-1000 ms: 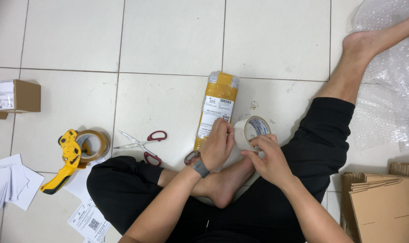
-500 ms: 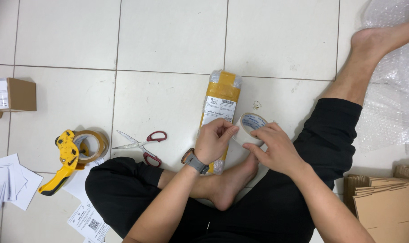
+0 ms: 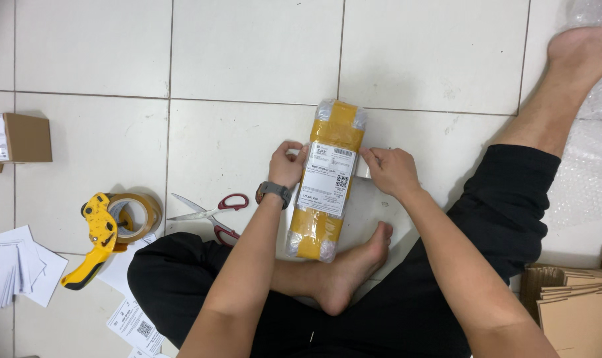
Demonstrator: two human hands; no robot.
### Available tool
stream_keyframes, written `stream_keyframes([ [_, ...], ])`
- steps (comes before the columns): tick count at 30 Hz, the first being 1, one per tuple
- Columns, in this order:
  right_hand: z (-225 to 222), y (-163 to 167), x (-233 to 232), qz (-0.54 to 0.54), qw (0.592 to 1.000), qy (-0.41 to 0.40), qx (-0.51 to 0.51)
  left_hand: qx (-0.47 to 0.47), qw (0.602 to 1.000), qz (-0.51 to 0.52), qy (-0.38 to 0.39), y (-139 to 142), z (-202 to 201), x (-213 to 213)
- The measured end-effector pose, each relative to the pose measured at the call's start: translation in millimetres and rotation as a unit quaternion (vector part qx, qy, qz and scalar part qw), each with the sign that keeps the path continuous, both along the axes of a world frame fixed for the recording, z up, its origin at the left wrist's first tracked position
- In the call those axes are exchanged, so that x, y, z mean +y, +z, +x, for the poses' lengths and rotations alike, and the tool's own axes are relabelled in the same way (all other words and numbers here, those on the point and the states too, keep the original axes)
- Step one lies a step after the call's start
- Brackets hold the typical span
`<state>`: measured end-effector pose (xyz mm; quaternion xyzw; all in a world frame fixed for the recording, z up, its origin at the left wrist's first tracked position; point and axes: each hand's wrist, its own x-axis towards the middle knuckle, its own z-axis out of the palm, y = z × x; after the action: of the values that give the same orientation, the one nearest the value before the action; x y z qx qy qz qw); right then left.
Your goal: The person wraps a small rectangular box in bubble wrap, secures it with clear tape, places it inside a plastic shipping bag, and seals the bag with brown packing tape. They then affix a shipping label to the package.
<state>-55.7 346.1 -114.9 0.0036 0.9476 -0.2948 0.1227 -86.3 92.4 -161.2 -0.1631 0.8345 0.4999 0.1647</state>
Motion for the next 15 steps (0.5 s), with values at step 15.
stream_keyframes([
  [15,54.0,19.8,-27.6,-0.215,0.917,-0.117,0.315,-0.081,0.909,-0.199,0.356,12.7,91.8,-79.7],
])
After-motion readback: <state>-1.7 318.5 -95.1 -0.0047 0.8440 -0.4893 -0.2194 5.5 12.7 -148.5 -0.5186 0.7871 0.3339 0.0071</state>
